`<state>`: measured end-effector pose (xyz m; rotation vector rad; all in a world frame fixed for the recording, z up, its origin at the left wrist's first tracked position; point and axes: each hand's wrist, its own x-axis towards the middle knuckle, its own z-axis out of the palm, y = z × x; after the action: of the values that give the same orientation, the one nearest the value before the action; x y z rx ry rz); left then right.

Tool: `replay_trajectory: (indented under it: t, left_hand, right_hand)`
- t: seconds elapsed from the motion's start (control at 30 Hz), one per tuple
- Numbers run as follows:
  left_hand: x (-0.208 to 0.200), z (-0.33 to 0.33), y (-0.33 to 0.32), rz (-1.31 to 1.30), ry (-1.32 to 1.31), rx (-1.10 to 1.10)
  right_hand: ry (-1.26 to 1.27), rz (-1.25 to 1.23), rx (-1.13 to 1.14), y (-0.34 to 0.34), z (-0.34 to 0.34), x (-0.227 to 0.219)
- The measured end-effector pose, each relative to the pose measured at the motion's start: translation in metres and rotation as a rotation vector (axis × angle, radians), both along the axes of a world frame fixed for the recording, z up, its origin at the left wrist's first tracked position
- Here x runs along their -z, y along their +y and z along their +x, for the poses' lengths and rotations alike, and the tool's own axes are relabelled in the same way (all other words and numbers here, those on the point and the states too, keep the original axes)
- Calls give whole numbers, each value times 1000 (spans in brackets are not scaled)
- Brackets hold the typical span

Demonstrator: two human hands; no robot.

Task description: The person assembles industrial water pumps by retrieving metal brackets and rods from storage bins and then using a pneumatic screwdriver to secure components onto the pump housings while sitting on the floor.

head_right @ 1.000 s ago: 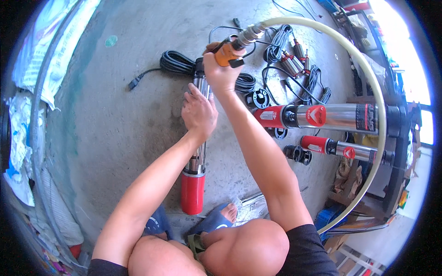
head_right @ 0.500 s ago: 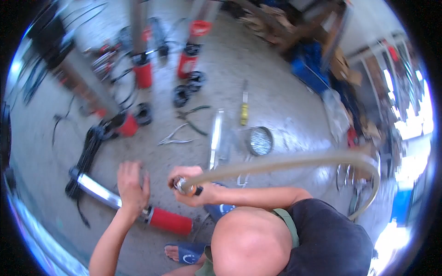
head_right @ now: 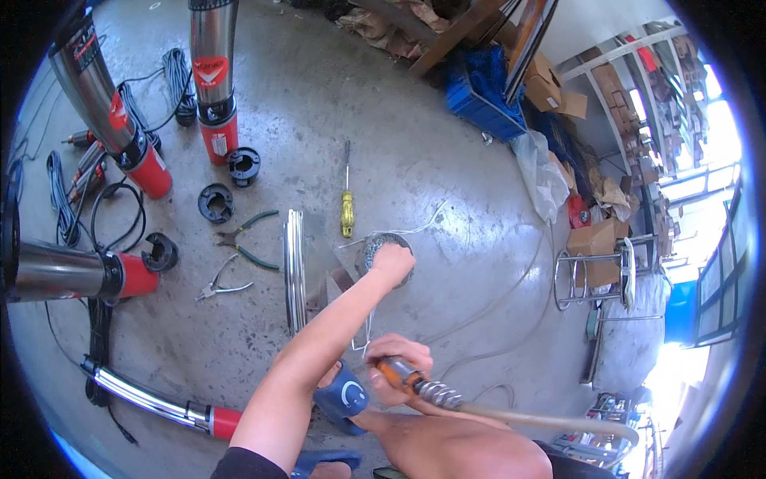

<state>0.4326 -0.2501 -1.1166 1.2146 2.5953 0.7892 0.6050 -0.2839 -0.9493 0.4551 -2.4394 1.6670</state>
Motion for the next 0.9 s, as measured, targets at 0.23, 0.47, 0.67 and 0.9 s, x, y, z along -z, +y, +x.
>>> replay_trajectory:
  t: [0.23, 0.47, 0.67, 0.9]
  left_hand:
    - [-15, 4, -8, 212, -2, -131]
    - [-10, 0, -75, 734, -340, -545]
    - [-140, 75, -335, 902, -1178, -339]
    - [-188, 246, -465, 1409, -1104, -1131]
  right_hand:
    - [-161, -278, 148, 4, -1, 3]
    - [-24, -295, -91, -31, -46, -25]
    - [48, -561, -226, -119, -74, -76]
    - [-215, -832, -651, -264, -42, -92]
